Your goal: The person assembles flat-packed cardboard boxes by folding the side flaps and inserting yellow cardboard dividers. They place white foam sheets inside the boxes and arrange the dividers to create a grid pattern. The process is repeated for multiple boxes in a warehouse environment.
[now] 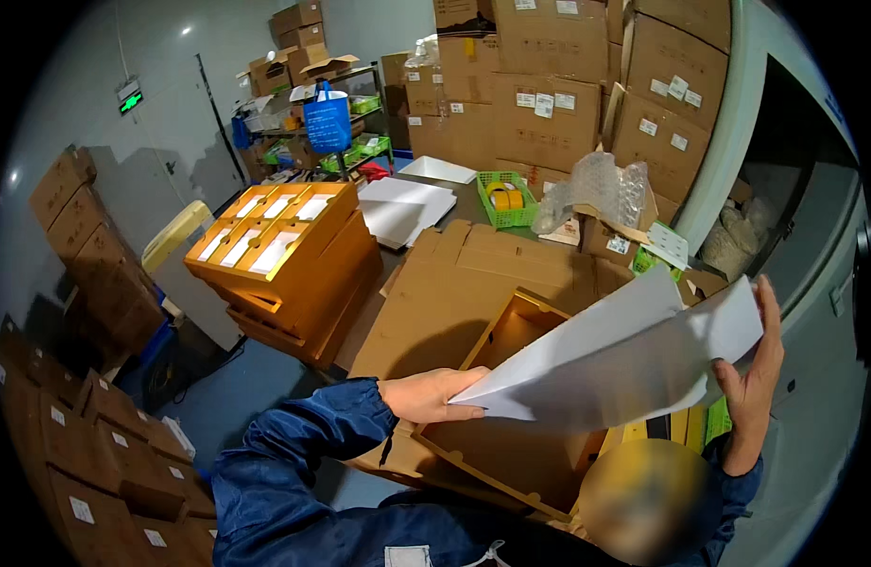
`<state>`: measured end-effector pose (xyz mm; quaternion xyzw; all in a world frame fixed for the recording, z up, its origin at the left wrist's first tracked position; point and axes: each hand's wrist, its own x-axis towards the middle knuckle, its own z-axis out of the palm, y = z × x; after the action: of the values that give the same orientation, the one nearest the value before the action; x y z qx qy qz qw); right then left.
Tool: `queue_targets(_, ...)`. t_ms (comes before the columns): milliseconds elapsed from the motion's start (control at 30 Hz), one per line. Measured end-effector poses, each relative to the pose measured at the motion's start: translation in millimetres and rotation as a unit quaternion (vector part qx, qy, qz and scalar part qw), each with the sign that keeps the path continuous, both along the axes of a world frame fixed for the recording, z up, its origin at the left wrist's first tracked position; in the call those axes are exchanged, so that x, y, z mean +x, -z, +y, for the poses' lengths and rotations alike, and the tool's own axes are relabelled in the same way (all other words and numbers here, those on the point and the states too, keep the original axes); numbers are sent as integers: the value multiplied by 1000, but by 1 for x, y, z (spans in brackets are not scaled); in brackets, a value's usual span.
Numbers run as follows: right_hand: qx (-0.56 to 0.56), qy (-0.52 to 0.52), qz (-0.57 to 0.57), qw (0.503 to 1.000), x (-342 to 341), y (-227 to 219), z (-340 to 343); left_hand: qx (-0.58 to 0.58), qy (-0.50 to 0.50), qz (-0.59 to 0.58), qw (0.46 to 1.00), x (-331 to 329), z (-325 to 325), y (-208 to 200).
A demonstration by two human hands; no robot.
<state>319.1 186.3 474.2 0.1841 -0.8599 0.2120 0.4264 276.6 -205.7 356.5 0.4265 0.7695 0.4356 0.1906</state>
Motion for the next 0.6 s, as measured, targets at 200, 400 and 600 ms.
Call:
queue_targets(200,-95,-242,-468,845,-12,-8,-3,22,-27,23,999,-12,-10,27)
queue_targets(400,-12,-76,-309,948,-41,-10,-16,136,-293,101,941,-6,12,49)
queue_targets(600,-148,122,-39,981,-37,50,56,201,-312,-72,926,-17,-5,13)
